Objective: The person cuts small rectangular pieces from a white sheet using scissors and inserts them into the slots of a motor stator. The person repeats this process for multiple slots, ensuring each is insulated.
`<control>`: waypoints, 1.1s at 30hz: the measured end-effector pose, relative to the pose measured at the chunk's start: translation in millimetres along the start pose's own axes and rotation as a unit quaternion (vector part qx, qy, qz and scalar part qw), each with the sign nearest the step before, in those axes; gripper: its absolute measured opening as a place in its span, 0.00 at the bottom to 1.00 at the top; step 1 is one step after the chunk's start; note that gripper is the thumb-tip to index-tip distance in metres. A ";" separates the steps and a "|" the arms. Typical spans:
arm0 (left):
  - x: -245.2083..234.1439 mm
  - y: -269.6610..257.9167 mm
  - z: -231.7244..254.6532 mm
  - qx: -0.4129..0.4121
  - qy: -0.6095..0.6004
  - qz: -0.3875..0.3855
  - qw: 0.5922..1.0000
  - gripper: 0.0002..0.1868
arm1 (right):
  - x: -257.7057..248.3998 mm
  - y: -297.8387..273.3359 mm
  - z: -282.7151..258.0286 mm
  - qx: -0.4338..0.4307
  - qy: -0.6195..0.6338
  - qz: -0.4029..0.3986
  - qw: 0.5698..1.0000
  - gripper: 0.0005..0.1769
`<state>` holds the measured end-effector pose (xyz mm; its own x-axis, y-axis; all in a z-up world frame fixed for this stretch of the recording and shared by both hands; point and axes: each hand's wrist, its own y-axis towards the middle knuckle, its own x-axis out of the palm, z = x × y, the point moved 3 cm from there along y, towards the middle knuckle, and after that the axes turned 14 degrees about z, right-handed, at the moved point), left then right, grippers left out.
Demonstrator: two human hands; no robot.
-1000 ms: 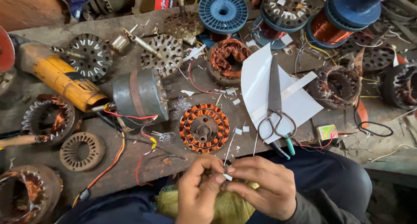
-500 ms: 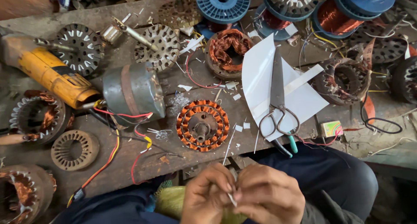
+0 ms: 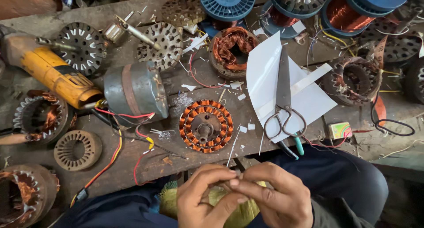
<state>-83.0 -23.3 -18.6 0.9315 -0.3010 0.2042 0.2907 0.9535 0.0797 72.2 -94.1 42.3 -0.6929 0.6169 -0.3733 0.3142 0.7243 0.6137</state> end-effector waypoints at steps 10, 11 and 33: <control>-4.3 7.7 -18.9 -0.175 -0.115 -0.052 0.976 0.06 | -1.1 6.7 2.6 -0.118 -0.001 -0.002 0.993 0.15; -4.0 6.0 -19.3 -0.192 -0.124 -0.039 0.973 0.05 | -1.3 6.0 3.6 -0.119 0.006 -0.023 0.993 0.14; -4.3 18.1 32.8 0.082 0.025 -0.079 0.993 0.07 | -4.6 3.4 4.1 -0.025 0.101 -0.016 0.994 0.14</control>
<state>-88.9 -5.3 14.0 0.8884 -0.4411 0.1273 0.3981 0.8783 0.2649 79.2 -93.2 43.3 -0.8199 0.5156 -0.2488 0.2607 0.7232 0.6396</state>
